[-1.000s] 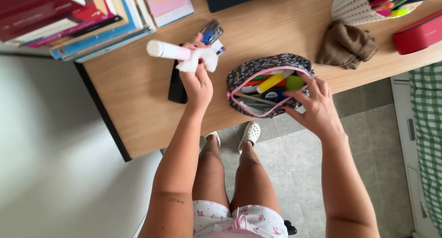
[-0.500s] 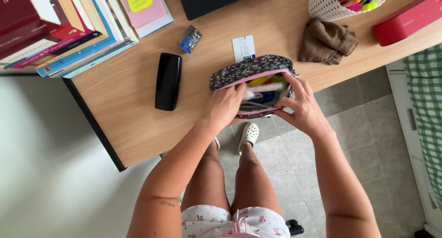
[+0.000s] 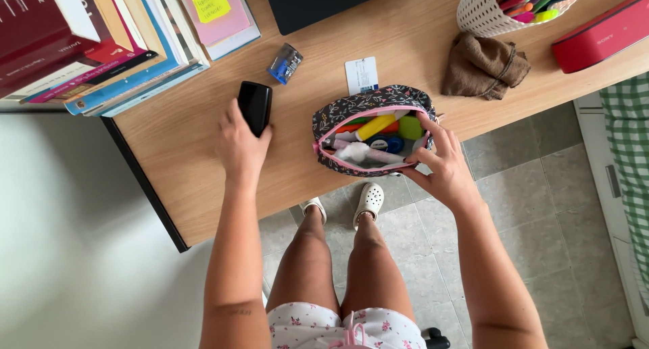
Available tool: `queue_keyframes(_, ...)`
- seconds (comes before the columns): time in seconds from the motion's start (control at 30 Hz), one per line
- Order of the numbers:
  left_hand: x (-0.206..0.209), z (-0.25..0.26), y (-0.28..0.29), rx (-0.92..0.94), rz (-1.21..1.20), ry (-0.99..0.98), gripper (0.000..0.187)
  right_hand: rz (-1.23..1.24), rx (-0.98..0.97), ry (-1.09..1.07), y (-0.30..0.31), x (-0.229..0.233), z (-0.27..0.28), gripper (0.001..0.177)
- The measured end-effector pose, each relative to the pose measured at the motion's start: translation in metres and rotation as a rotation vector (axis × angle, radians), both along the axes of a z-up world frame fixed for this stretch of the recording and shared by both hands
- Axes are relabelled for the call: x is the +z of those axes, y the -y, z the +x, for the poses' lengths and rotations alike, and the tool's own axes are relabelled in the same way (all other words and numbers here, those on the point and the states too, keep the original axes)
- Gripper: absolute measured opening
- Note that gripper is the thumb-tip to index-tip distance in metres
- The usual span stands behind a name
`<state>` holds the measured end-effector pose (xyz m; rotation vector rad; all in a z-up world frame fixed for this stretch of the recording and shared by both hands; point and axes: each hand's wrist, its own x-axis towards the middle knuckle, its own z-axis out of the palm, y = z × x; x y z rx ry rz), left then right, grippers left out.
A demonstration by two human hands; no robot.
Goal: Organizing stationery items by sorting them and placing them into a pencil case and a desk organizer.
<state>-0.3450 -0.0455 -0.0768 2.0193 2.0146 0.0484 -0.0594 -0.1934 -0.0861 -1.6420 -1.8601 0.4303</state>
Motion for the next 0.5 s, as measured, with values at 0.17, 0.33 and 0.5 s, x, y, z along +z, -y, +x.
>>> queue_keyframes(0.17, 0.020, 0.006, 0.020, 0.015, 0.090, 0.672, 0.070, -0.023, -0.001, -0.023, -0.002, 0.003, -0.002, 0.018)
queue_keyframes(0.33, 0.025, 0.066, 0.042, -0.502, -0.161, 1.646, 0.069, -0.006, 0.039, -0.055, -0.001, -0.003, 0.000, 0.018)
queue_keyframes(0.5, 0.018, 0.105, 0.042, -0.951, 0.239, 0.778, 0.053, 0.013, -0.020, -0.101, 0.002, -0.003, -0.002, 0.018)
